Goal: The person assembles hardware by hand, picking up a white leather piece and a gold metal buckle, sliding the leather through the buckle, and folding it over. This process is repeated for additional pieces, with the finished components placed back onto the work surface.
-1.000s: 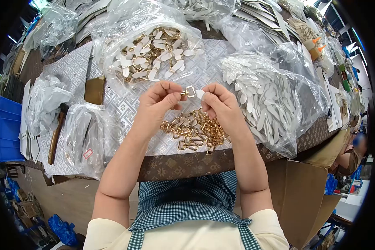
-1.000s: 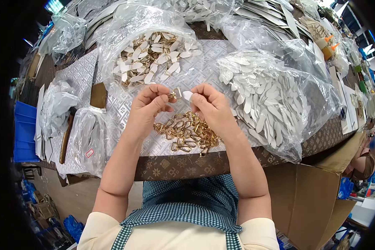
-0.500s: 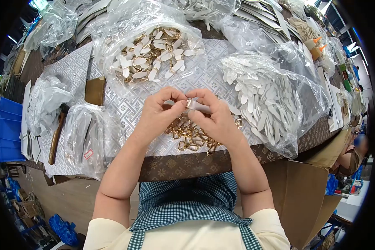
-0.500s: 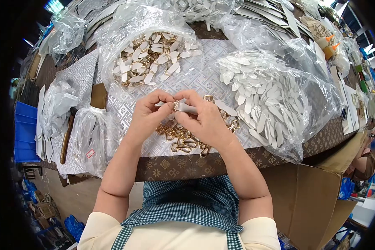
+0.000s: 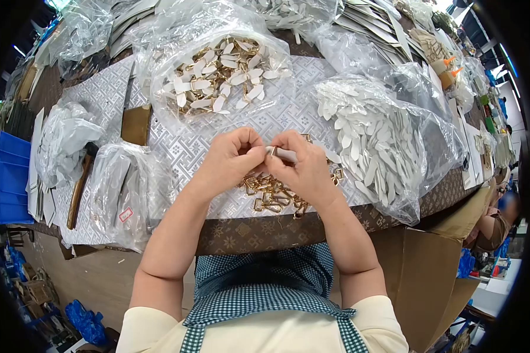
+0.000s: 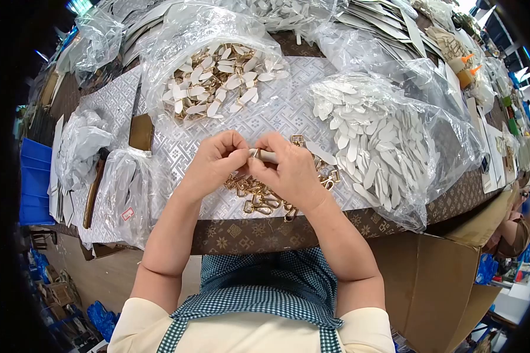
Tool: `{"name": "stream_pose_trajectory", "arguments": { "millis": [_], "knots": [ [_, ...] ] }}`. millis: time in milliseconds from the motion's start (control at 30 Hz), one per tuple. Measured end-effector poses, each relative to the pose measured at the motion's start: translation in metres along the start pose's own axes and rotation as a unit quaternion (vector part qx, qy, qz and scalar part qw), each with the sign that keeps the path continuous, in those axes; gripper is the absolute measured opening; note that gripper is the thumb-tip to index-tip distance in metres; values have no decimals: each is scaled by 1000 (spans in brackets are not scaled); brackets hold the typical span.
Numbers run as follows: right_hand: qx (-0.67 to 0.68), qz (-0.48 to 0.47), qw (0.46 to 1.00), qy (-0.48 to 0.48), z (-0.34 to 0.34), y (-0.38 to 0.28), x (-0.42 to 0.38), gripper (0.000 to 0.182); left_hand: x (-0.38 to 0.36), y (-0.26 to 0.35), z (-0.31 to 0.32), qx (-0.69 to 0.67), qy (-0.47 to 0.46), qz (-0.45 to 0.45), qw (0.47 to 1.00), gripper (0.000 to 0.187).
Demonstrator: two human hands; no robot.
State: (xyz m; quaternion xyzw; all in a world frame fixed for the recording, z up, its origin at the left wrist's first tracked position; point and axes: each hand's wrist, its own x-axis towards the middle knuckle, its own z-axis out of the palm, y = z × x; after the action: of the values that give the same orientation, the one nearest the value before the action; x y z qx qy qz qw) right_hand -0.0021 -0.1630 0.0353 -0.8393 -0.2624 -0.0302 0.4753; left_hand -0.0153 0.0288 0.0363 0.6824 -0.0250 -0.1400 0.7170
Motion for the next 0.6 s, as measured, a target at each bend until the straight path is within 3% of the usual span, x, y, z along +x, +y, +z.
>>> {"name": "stream_pose_trajectory", "arguments": {
  "millis": [600],
  "knots": [
    [4, 40, 999, -2, -1, -7, 7, 19, 1, 0, -4, -61, 5, 21, 998, 9]
  ]
}}
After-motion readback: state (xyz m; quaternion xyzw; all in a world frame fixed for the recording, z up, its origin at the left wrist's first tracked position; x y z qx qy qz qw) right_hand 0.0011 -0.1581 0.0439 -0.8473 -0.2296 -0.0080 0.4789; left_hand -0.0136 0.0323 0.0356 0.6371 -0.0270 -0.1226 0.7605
